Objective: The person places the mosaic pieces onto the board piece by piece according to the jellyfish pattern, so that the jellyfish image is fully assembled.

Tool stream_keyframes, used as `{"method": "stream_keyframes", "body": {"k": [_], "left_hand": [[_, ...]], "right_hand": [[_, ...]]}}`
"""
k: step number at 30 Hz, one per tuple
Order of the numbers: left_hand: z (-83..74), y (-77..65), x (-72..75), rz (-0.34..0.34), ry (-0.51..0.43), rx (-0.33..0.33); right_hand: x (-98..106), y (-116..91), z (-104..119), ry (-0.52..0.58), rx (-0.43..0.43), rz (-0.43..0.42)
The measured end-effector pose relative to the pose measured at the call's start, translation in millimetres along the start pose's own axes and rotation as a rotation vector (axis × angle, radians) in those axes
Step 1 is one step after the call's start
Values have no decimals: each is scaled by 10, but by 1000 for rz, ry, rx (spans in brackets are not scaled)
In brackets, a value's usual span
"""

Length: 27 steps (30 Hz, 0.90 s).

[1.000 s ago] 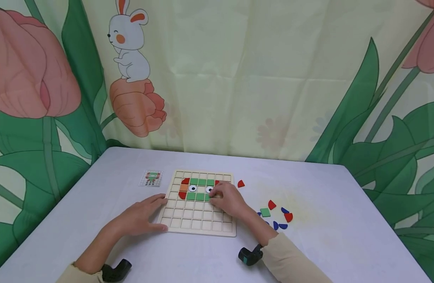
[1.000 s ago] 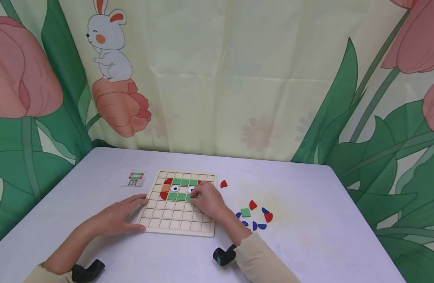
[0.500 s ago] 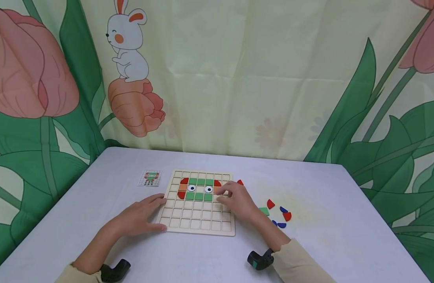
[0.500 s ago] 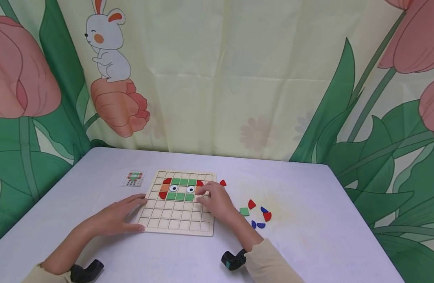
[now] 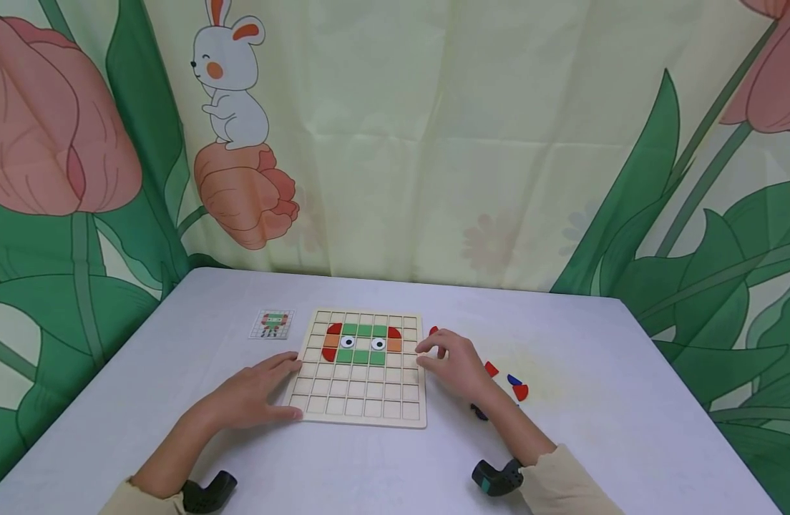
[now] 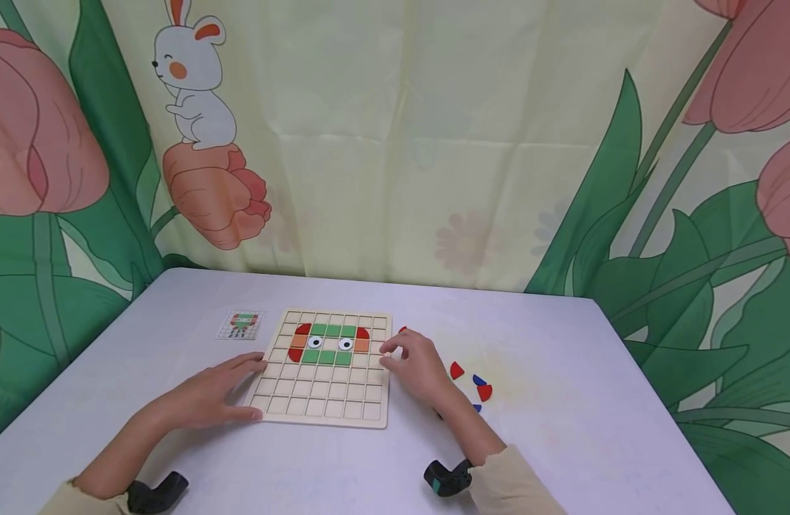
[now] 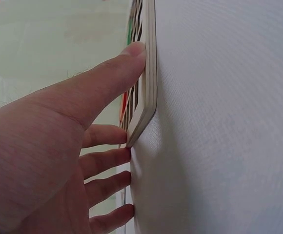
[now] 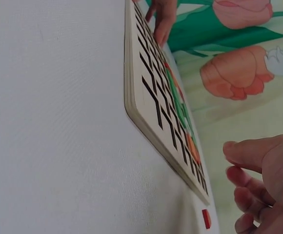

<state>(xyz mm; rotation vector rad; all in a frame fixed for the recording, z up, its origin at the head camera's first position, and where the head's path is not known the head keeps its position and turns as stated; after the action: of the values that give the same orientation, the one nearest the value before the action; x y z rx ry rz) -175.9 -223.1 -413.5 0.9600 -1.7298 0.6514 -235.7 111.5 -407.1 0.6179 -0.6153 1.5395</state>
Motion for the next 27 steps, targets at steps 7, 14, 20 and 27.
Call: {"method": "stream_keyframes", "body": {"k": [7,14,20,27], "left_hand": [[-7,3,7,-2,6,-7],[-15,1,8,1,-6,2],[-36,18,18,2,-20,10],[-31,20,27,4,-15,14]], "right_hand": [[136,-31,-137,-16,-22,-38],[333,-80,-329,-51,-33,-71],[584,-110,-485,-71,-86,-93],[792,-172,-612,-76,-87,-86]]}}
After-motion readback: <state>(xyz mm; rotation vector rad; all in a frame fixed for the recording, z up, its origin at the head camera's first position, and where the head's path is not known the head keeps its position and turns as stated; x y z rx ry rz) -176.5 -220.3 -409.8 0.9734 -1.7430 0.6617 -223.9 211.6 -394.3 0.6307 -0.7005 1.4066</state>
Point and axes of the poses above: each hand's wrist, its own y-axis towards the middle knuckle, its own x-axis out of the back of the hand, z = x × y, the point moved 2 cm from there along y, towards the middle knuckle, and after that the axes turned 14 degrees about -x, right-handed, at the moved point
